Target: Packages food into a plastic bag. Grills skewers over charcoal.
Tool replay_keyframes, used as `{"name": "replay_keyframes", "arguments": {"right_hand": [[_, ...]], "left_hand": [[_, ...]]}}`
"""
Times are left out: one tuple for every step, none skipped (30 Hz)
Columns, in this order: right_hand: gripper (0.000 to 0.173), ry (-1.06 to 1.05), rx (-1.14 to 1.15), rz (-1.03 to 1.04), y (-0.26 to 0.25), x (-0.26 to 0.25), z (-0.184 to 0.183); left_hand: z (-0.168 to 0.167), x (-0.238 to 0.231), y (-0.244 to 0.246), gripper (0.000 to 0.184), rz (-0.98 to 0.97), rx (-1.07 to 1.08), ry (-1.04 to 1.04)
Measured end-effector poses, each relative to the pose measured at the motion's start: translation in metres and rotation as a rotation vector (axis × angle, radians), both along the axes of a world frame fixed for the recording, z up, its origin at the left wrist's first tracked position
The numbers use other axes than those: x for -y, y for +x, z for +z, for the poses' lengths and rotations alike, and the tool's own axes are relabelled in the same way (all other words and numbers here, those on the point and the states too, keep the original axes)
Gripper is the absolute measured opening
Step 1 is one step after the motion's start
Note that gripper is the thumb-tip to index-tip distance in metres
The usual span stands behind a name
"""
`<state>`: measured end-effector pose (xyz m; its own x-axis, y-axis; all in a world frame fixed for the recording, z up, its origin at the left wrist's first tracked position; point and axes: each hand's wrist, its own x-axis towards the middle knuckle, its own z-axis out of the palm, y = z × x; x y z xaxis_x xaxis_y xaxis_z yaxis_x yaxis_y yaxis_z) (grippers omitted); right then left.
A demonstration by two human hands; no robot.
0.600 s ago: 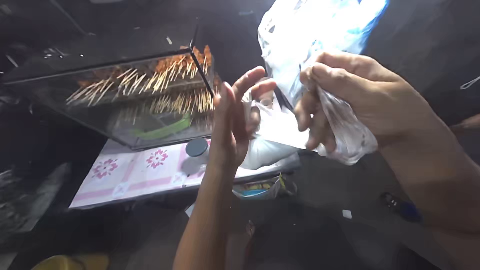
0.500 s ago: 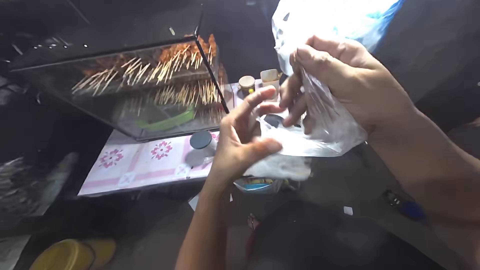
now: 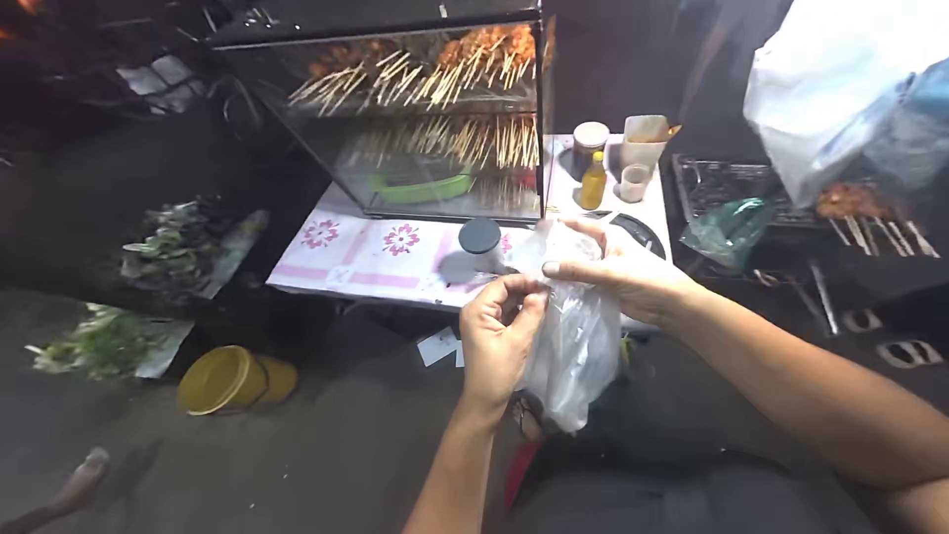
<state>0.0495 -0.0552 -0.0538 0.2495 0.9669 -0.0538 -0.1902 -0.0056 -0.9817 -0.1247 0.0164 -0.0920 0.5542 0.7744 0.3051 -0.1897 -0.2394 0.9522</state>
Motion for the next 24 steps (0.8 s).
{"name": "replay_keyframes", "arguments": {"right_hand": [[0.039,0.014,-0.045,0.000,0.005,-0.006,-0.006],[0.028,0.064,-0.037,-0.019,0.017,-0.013,-0.012],[0.020,0.108,-0.013,-0.063,0.031,-0.019,-0.015],[0.016,0.143,0.010,-0.114,0.045,-0.024,-0.017],[0.014,0.170,0.015,-0.156,0.055,-0.028,-0.019],[0.013,0.189,0.007,-0.199,0.060,-0.031,-0.021],[0.012,0.198,-0.002,-0.230,0.061,-0.033,-0.023],[0.012,0.191,-0.005,-0.257,0.059,-0.035,-0.023],[0.013,0.179,0.004,-0.283,0.055,-0.037,-0.023],[0.014,0.177,0.013,-0.317,0.051,-0.042,-0.024],[0.014,0.180,0.009,-0.354,0.047,-0.046,-0.026],[0.014,0.186,-0.014,-0.388,0.045,-0.051,-0.028],[0.014,0.187,-0.048,-0.417,0.042,-0.056,-0.029],[0.014,0.188,-0.085,-0.440,0.041,-0.060,-0.029],[0.014,0.194,-0.119,-0.462,0.039,-0.065,-0.030],[0.014,0.197,-0.141,-0.477,0.037,-0.069,-0.030],[0.015,0.199,-0.158,-0.485,0.036,-0.073,-0.031],[0.015,0.206,-0.176,-0.494,0.033,-0.077,-0.031],[0.015,0.206,-0.190,-0.508,0.031,-0.080,-0.031],[0.016,0.203,-0.202,-0.521,0.028,-0.084,-0.032],[0.016,0.199,-0.211,-0.524,0.025,-0.087,-0.033],[0.017,0.187,-0.215,-0.527,0.023,-0.089,-0.034],[0.017,0.175,-0.217,-0.526,0.021,-0.092,-0.035],[0.018,0.168,-0.218,-0.522,0.021,-0.094,-0.037]], "left_hand": [[-0.005,-0.005,-0.007,0.009,0.003,-0.007,-0.014],[-0.010,-0.010,-0.015,0.008,0.011,-0.019,-0.034],[-0.014,-0.014,-0.022,0.008,0.017,-0.028,-0.070],[-0.019,-0.019,-0.029,0.009,0.014,-0.017,-0.129],[-0.023,-0.022,-0.035,0.012,0.000,0.008,-0.206],[-0.026,-0.026,-0.040,0.018,-0.021,0.042,-0.299],[-0.030,-0.030,-0.043,0.026,-0.037,0.076,-0.398],[-0.034,-0.034,-0.046,0.036,-0.046,0.116,-0.496],[-0.039,-0.038,-0.048,0.046,-0.049,0.155,-0.578],[-0.044,-0.042,-0.049,0.055,-0.061,0.174,-0.639],[-0.049,-0.046,-0.050,0.061,-0.068,0.181,-0.685],[-0.055,-0.048,-0.051,0.063,-0.073,0.189,-0.719],[-0.062,-0.049,-0.051,0.065,-0.085,0.203,-0.749],[-0.069,-0.051,-0.051,0.071,-0.107,0.221,-0.787],[-0.076,-0.052,-0.050,0.075,-0.141,0.235,-0.830],[-0.081,-0.054,-0.048,0.078,-0.186,0.236,-0.869],[-0.085,-0.055,-0.045,0.078,-0.230,0.233,-0.902],[-0.088,-0.057,-0.041,0.076,-0.268,0.237,-0.935],[-0.090,-0.059,-0.037,0.073,-0.298,0.242,-0.965],[-0.092,-0.060,-0.033,0.066,-0.314,0.247,-0.995],[-0.094,-0.061,-0.029,0.058,-0.319,0.247,-1.023],[-0.095,-0.061,-0.025,0.046,-0.310,0.240,-1.045],[-0.094,-0.062,-0.022,0.030,-0.296,0.227,-1.061],[-0.093,-0.063,-0.018,0.015,-0.278,0.217,-1.080]]}}
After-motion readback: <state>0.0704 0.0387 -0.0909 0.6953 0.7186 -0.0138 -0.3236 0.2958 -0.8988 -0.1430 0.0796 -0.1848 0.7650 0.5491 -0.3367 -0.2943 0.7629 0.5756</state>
